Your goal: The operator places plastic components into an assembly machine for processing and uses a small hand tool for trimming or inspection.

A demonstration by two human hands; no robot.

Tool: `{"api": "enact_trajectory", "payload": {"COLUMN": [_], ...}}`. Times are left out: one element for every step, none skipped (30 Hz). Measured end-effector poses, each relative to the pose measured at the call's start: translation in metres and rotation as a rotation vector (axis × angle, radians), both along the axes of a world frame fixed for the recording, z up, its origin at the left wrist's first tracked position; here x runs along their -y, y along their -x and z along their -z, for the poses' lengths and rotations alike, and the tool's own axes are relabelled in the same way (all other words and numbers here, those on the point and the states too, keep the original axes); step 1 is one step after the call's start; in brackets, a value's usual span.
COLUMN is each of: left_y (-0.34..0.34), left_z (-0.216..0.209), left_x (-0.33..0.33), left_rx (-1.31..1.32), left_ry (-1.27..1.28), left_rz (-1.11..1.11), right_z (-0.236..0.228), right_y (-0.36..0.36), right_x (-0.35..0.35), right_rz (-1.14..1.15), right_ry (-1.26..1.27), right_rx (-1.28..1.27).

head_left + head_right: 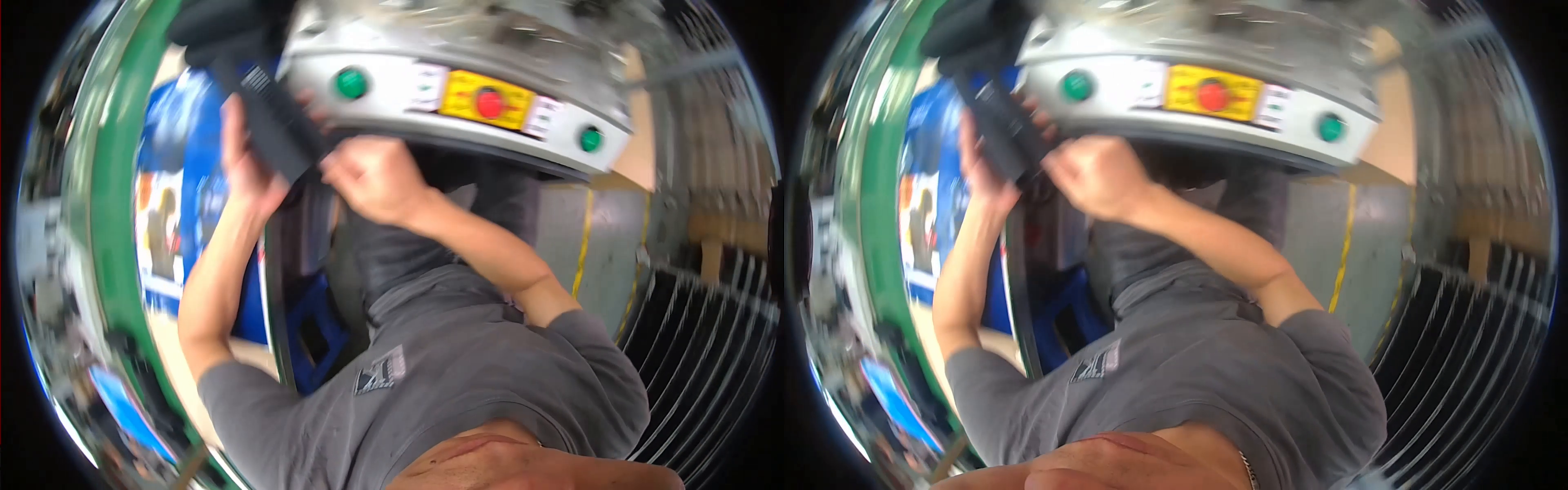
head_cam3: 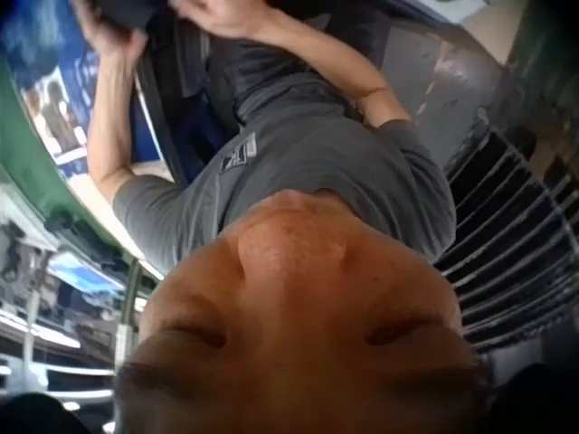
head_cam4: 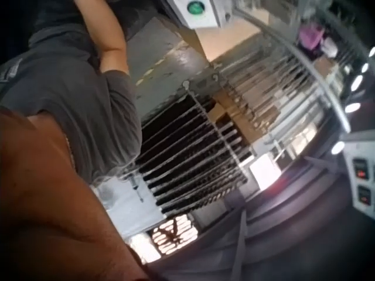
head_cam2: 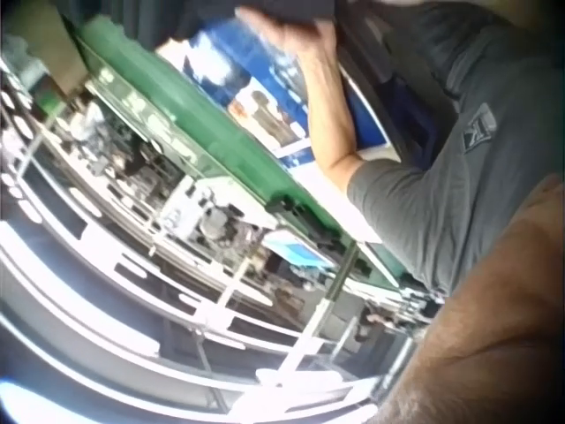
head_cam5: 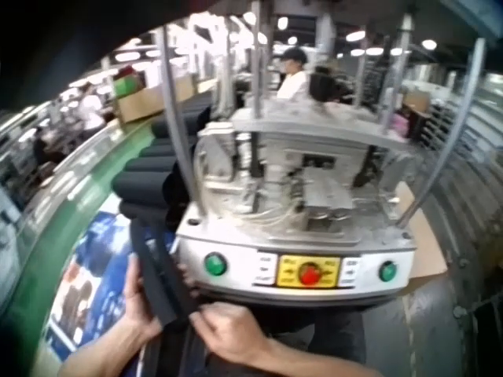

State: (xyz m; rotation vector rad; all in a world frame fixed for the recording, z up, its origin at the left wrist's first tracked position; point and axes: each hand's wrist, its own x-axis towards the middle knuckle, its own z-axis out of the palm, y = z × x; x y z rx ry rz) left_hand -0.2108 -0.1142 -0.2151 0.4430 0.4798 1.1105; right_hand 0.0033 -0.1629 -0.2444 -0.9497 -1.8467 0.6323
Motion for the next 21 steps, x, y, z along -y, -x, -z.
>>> {"api": "enact_trajectory", "payload": {"left_y": [0.003, 0.006, 0.009, 0.011, 0.012, 0.01, 0.01, 0.005, 0.0, -0.003, -0.003, -0.005, -0.008, -0.011, -0.013, -0.015, -0.017, -0.018, -0.02, -0.021, -0.021], "left_z": [-0.001, 0.0, -0.002, 0.001, -0.001, -0.003, -0.006, -0.008, -0.014, -0.017, -0.018, -0.019, -0.021, -0.024, -0.026, -0.029, -0.03, -0.031, -0.033, -0.036, -0.038], "left_x": [0.004, 0.009, 0.013, 0.009, 0.011, 0.01, 0.009, 0.005, 0.003, 0.006, 0.01, 0.011, 0.008, 0.006, 0.008, 0.01, 0.011, 0.014, 0.019, 0.024, 0.028], "left_rx": [-0.017, -0.03, -0.144, -0.098, -0.105, -0.114, -0.114, -0.11, -0.113, -0.129, -0.125, -0.119, -0.129, -0.138, -0.143, -0.153, -0.161, -0.165, -0.209, -0.253, -0.298], "left_ry": [-0.017, -0.035, 0.0, -0.103, -0.121, -0.14, -0.145, -0.18, -0.212, -0.232, -0.246, -0.261, -0.284, -0.306, -0.313, -0.285, -0.256, -0.258, -0.242, -0.224, -0.205], "left_rz": [-0.002, -0.005, -0.1, -0.014, -0.004, 0.004, 0.007, 0.057, 0.098, 0.106, 0.115, 0.131, 0.155, 0.18, 0.19, 0.162, 0.124, 0.114, 0.114, 0.112, 0.11], "right_z": [0.001, 0.0, -0.005, -0.009, -0.017, -0.026, -0.037, -0.046, -0.061, -0.063, -0.064, -0.065, -0.061, -0.046, -0.031, -0.014, 0.01, 0.026, 0.04, 0.055, 0.068], "right_y": [0.001, -0.001, -0.004, -0.014, -0.032, -0.056, -0.079, -0.111, -0.15, -0.191, -0.232, -0.271, -0.313, -0.357, -0.395, -0.426, -0.448, -0.459, -0.47, -0.479, -0.49], "right_x": [0.002, 0.006, 0.01, 0.011, 0.015, 0.022, 0.032, 0.04, 0.052, 0.058, 0.059, 0.059, 0.049, 0.037, 0.027, 0.02, 0.012, 0.008, 0.005, 0.0, -0.005], "right_rz": [0.009, 0.017, 0.04, 0.062, 0.122, 0.12, 0.101, 0.137, 0.258, 0.437, 0.612, 0.816, 0.946, 1.066, 1.123, 1.167, 1.178, 1.158, 1.132, 1.086, 1.072], "right_ry": [-0.093, -0.187, -0.237, -0.293, -0.315, -0.342, -0.37, -0.447, -0.554, -0.584, -0.609, -0.522, -0.45, -0.358, -0.169, 0.024, 0.154, 0.264, 0.374, 0.479, 0.521], "right_rx": [-0.015, -0.02, -0.051, -0.077, -0.055, -0.093, -0.14, -0.167, -0.115, -0.043, 0.026, -0.007, -0.078, -0.12, -0.028, 0.063, 0.233, 0.312, 0.391, 0.411, 0.383]}}
